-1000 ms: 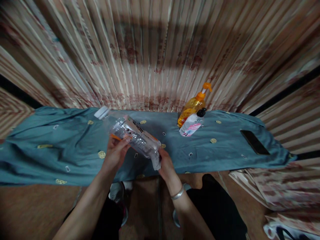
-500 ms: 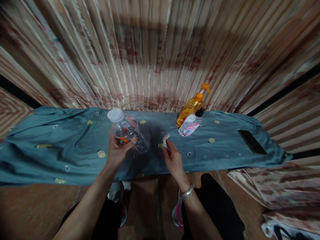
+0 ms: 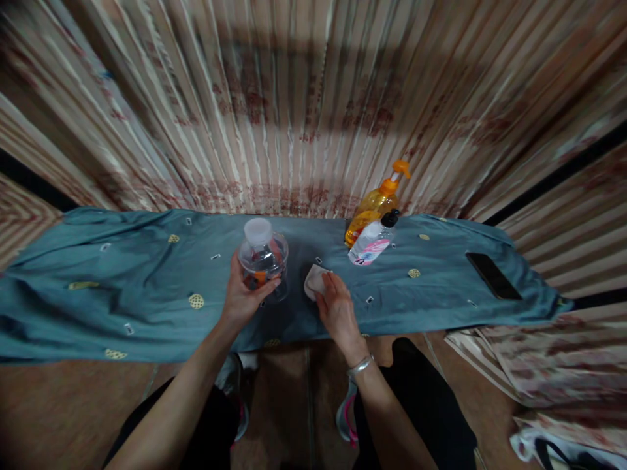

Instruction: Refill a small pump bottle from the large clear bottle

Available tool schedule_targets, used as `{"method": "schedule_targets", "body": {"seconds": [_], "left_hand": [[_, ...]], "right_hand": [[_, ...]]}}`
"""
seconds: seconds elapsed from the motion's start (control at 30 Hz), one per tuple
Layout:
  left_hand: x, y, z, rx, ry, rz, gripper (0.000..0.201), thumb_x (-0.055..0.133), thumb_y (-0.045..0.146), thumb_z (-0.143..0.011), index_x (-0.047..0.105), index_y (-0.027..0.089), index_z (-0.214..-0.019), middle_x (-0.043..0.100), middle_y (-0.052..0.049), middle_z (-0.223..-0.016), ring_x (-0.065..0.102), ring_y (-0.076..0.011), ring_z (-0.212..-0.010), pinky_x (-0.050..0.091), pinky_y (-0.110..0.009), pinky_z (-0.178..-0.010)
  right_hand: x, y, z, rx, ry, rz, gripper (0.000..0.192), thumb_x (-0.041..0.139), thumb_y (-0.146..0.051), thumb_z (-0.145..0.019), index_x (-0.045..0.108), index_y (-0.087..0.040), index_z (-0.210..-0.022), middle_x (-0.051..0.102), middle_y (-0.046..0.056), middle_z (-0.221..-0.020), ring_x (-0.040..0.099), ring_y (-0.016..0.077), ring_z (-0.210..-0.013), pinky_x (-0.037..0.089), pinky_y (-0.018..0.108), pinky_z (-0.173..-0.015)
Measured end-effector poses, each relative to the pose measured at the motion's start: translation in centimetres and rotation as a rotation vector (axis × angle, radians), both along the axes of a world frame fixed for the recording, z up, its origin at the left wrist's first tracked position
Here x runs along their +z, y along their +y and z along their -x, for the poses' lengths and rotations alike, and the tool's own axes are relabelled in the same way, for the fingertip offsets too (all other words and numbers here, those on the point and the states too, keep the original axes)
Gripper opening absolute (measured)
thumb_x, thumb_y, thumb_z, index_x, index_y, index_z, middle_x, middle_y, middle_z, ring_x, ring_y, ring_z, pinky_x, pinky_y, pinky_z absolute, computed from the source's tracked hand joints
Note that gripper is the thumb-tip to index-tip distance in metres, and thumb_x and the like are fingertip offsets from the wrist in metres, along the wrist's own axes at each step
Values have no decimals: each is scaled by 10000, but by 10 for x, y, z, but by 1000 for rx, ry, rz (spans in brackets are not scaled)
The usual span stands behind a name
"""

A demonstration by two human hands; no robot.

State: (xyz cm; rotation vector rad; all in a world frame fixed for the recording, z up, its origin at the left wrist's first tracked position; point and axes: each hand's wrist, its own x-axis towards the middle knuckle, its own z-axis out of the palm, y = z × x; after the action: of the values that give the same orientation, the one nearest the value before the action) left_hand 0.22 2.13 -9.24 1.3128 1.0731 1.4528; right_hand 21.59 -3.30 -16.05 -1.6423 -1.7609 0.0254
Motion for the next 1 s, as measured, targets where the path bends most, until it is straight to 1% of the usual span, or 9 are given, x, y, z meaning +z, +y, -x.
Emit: {"method": "schedule_targets", "body": {"seconds": [0.23,0.37,0.43,0.53,0.63,0.7,0.83,0.93,1.0], "left_hand": [[-8,0,1,-10,8,9,983,908,306,-594,415,260,-1443,575,-120,-1452,626,-278,-1269,469,-456,-1127],[-9,-3,9,24,24,-8,1141,939,402,-576,317,295,-1526,443,-150,-1571,454,-332,-1454,364,-524,-1199],[-7,-6,16,27,10,-22,1097,903,461,-644,291,327,-1544,385,-146,-1611,350,-332,-1525,306,-548,-1226],[-5,-9,26,77,-15,-17,956,825,518,-739,320,353,-1534,366,-138,-1628,314,-328,-1545,267,-581,-1233],[-3,-9,36,113,-26,-26,936,823,526,-726,353,354,-1516,382,-134,-1619,334,-329,-1532,283,-575,-1226],[1,-7,43,137,-36,-39,894,816,526,-721,392,346,-1487,436,-121,-1577,373,-318,-1504,306,-564,-1215],[19,-8,61,235,-61,-73,748,910,429,-589,581,270,-1242,614,-79,-1304,562,-260,-1283,438,-448,-1129],[38,-19,70,257,-36,-136,622,945,341,-529,648,259,-1069,662,-12,-1067,631,-199,-1050,507,-373,-1026],[48,-32,68,240,24,-169,473,915,333,-600,678,271,-1005,664,4,-987,633,-177,-937,536,-344,-954]], "right_hand": [[39,-20,-5,-55,127,55,363,411,-287,-995,716,-183,-1163,792,124,-995,752,247,-879,607,379,-830],[50,-34,-16,-89,188,124,388,419,-412,-1001,748,-209,-1042,772,61,-786,726,212,-685,572,304,-696],[53,-43,-31,-117,200,148,455,422,-522,-995,752,-218,-919,738,46,-700,699,203,-622,543,285,-638],[57,-55,-71,-207,183,180,585,431,-699,-938,720,-227,-749,690,35,-608,639,190,-539,496,281,-582],[58,-64,-129,-364,117,194,650,435,-795,-860,679,-223,-673,676,43,-591,613,202,-537,474,304,-599],[60,-68,-171,-516,45,237,564,474,-702,-875,640,-224,-624,678,58,-603,606,213,-556,457,318,-625],[72,-70,-248,-797,-72,401,251,556,-278,-882,647,-198,-662,709,113,-716,622,226,-656,420,329,-674],[83,-69,-289,-907,-114,438,257,494,-174,-907,710,-140,-773,717,174,-810,642,249,-735,408,350,-711],[85,-68,-309,-963,-138,461,300,459,-138,-919,742,-68,-987,720,227,-903,661,280,-810,408,365,-730]]}}
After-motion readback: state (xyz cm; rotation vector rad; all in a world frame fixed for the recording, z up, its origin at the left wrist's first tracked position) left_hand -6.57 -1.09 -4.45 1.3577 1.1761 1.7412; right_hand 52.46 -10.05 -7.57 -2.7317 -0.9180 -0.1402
